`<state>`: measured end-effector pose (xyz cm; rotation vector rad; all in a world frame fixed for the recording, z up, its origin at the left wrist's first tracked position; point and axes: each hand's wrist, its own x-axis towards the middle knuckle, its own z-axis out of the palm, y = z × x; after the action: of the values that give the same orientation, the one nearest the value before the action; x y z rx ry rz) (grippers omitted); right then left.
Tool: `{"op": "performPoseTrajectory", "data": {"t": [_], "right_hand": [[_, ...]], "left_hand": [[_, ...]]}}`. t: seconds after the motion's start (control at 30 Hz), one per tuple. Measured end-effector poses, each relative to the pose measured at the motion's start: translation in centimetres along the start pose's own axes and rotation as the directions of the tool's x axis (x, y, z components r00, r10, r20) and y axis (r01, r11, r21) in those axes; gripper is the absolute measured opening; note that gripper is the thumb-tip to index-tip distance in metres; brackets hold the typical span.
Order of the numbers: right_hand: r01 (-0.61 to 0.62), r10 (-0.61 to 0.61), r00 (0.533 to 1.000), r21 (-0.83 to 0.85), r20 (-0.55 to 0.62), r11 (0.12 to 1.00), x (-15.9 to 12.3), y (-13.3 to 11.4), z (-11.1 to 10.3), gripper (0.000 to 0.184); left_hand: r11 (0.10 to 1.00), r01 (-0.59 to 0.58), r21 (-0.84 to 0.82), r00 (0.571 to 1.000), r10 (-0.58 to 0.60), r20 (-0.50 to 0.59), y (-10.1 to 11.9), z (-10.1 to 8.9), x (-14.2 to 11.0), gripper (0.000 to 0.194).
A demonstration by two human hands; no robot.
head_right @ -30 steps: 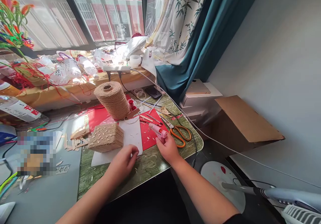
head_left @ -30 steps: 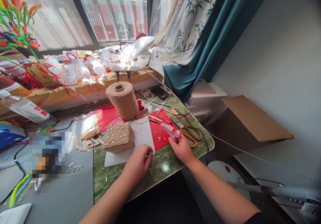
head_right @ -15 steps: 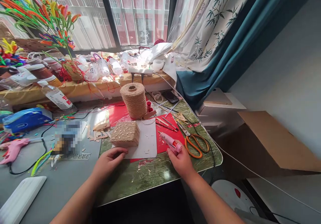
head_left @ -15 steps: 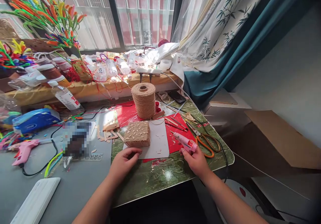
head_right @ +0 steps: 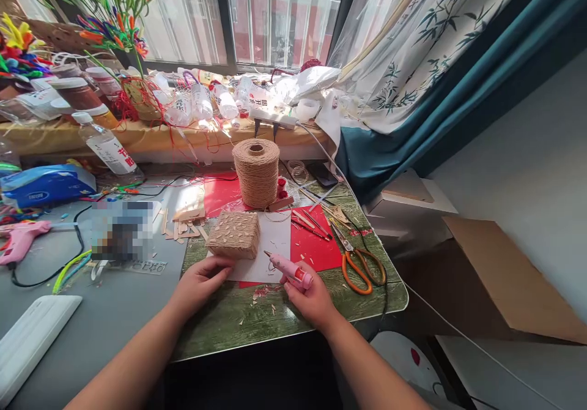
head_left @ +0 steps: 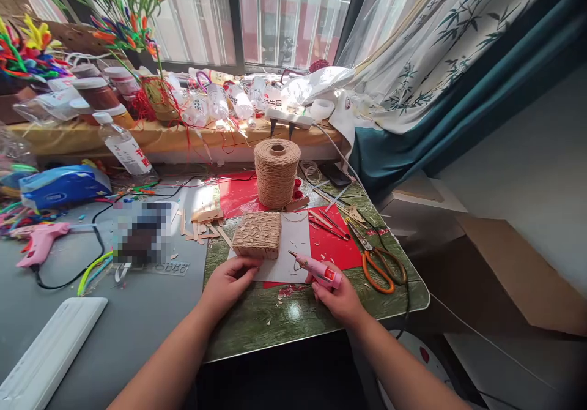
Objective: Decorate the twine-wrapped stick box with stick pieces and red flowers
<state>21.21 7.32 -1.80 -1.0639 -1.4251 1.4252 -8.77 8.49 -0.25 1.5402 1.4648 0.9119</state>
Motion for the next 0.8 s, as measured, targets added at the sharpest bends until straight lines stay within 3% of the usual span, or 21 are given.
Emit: {"op": "performPoseTrajectory", "data": {"t": [0.13, 0.4, 0.8], "right_hand": [[-0.006, 0.01, 0.998, -0.05, 0.066, 0.999, -0.2, -0.6, 0.0, 0.027], [0.155, -0.096, 0.976, -0.308, 0.198, 0.939, -0.4, -2.1, 0.4, 0.022], [0.145, -0.086, 0.968, -0.248, 0.234, 0.958, 0.7, -1.3, 1.9, 0.025]], "left_hand": [[0.999, 0.042, -0.011, 0.999, -0.042, 0.02, 0.0, 0.1, 0.0, 0.03], [0.996, 0.074, -0.059, 0.995, -0.07, 0.065, 0.4, 0.2, 0.1, 0.03], [0.999, 0.034, -0.019, 0.997, -0.033, 0.065, -0.2, 0.2, 0.0, 0.027]]}}
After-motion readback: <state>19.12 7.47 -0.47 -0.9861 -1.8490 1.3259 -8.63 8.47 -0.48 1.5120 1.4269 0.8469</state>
